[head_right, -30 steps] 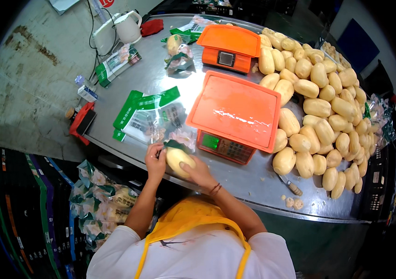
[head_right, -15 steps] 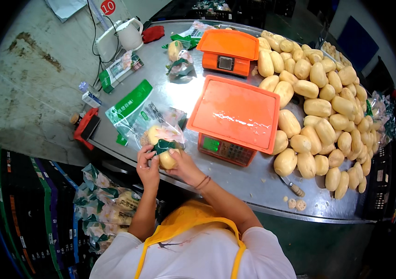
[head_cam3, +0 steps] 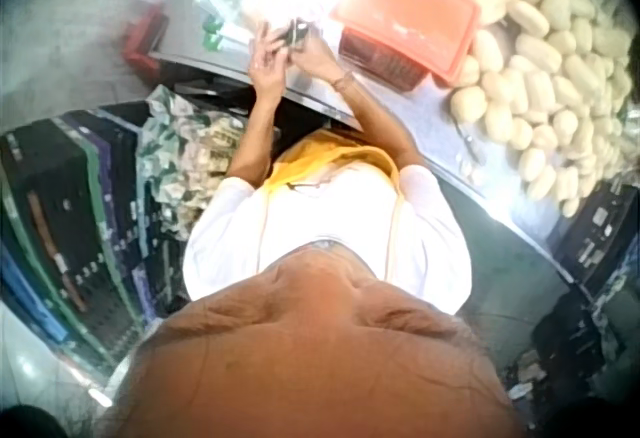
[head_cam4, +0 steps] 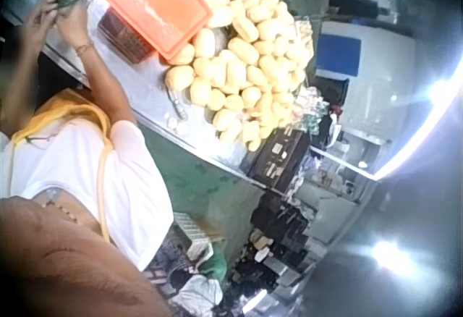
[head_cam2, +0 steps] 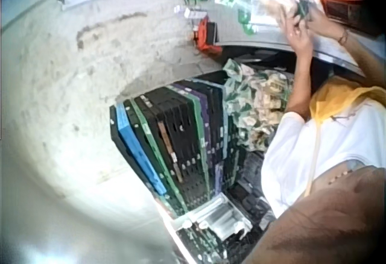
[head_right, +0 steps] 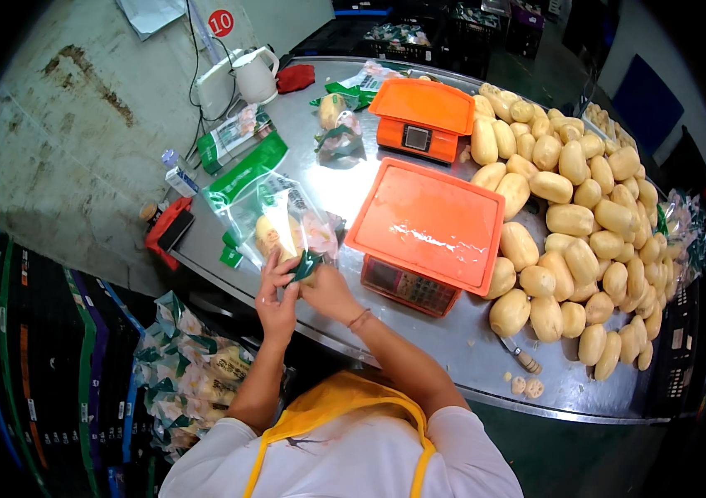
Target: The person moves a hand truck with crates of produce, then stands at a metal table to pack peeled root vegetables into plastic bags. They place the vegetables on a digital scale, transfer them into bags, and seal them before placing the finished packages into a larger container.
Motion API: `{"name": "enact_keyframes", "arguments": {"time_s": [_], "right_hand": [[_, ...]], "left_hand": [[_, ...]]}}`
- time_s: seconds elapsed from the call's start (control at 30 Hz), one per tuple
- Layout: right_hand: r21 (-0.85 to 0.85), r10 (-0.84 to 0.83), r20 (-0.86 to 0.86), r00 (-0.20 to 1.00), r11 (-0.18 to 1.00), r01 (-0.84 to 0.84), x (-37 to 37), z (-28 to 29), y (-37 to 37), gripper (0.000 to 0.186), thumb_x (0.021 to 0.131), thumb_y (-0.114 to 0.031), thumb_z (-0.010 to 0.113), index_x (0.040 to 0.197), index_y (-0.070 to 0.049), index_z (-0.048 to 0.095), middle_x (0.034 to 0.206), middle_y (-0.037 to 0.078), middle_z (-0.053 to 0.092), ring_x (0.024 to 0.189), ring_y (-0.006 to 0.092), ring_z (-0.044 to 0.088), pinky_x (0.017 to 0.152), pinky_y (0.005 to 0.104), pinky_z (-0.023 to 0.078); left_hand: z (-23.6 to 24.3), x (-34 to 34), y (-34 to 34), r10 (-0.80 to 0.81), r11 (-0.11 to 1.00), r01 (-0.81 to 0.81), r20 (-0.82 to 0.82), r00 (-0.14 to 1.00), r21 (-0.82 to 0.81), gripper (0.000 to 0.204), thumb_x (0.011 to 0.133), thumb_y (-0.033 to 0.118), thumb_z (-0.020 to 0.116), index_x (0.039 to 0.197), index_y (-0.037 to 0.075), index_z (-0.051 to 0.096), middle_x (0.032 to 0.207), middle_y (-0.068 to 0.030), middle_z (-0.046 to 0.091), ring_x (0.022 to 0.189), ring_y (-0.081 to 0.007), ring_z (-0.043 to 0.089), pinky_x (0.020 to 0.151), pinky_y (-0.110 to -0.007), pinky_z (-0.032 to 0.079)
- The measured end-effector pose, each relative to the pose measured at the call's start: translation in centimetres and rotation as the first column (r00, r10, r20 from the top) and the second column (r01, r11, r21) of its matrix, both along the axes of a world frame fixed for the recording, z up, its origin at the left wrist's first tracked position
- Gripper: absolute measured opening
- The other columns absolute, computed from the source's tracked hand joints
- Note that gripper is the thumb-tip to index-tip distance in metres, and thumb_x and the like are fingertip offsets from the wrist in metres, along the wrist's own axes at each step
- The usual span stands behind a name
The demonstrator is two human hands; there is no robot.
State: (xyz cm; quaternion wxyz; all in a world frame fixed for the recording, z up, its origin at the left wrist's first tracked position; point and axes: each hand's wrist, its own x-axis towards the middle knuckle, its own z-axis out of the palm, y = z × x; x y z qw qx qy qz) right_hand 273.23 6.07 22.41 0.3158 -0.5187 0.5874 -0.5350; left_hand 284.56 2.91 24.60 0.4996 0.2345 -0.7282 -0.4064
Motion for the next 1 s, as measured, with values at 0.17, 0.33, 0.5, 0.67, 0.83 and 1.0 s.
{"name": "enact_keyframes", "arguments": {"time_s": [0.17,0.33,0.5,0.67,0.83,1.0], "right_hand": [[-0.064,0.066,-0.104,0.992,0.995,-0.073,-0.5,-2.6,-3.2,0.032,0.074,-0.008,0.056,0.105,-0.003,0.053,0.098,0.010,0.056,0.089,0.0198,0.054,0.074,0.0308,0.044],[0.023,0.045,0.918,0.395,0.986,-0.166,1.5,-4.7,-5.8,0.027,0.089,-0.029,0.048,0.109,-0.011,0.050,0.092,-0.001,0.054,0.081,0.0077,0.052,0.064,0.0219,0.045],[0.109,0.085,0.707,0.702,0.968,-0.226,0.9,-10.6,-7.9,0.032,0.085,-0.032,0.053,0.107,-0.008,0.052,0.096,0.002,0.054,0.086,0.0134,0.054,0.069,0.0255,0.047],[0.172,0.069,0.663,0.745,0.955,-0.241,1.0,-13.2,-10.1,0.032,0.084,-0.031,0.052,0.106,-0.008,0.052,0.095,0.003,0.054,0.085,0.0142,0.054,0.069,0.0261,0.047],[0.211,0.059,0.674,0.737,0.940,-0.269,1.1,-14.7,-12.2,0.031,0.084,-0.031,0.052,0.104,-0.008,0.052,0.094,0.004,0.055,0.084,0.0149,0.054,0.069,0.0267,0.047],[0.231,0.048,0.680,0.732,0.933,-0.275,1.8,-15.8,-14.1,0.030,0.084,-0.030,0.052,0.103,-0.007,0.053,0.093,0.004,0.055,0.084,0.0156,0.054,0.069,0.0272,0.047]], "left_hand": [[-2.9,-0.6,-2.0,-0.093,0.984,0.102,-0.069,0.993,0.143,0.010,0.078,-0.001,0.053,0.083,0.005,0.048,0.109,-0.0116,0.058,0.127,-0.0300,0.028,0.102,-0.043,0.019],[-6.9,0.6,-2.6,-0.096,0.950,0.153,-0.208,0.973,0.273,0.006,0.080,0.007,0.058,0.084,0.006,0.052,0.110,-0.0133,0.057,0.126,-0.0293,0.028,0.103,-0.042,0.017],[-8.5,1.4,-5.2,-0.170,0.902,0.233,-0.199,0.965,0.364,0.006,0.080,0.006,0.058,0.083,0.006,0.053,0.110,-0.0122,0.058,0.126,-0.0290,0.029,0.103,-0.041,0.018],[-8.9,1.4,-5.9,-0.181,0.926,0.182,-0.034,0.983,0.330,0.006,0.080,0.009,0.057,0.080,0.005,0.053,0.109,-0.0109,0.059,0.125,-0.0268,0.031,0.102,-0.041,0.020],[-9.2,2.4,-7.4,-0.200,0.905,0.187,-0.005,0.980,0.381,0.007,0.080,0.010,0.057,0.082,0.004,0.055,0.110,-0.0109,0.058,0.126,-0.0269,0.030,0.103,-0.041,0.020],[-10.6,2.9,-7.8,-0.183,0.870,0.204,-0.089,0.979,0.450,0.007,0.081,0.011,0.057,0.083,0.005,0.056,0.112,-0.0113,0.057,0.126,-0.0274,0.028,0.103,-0.041,0.019]]}}
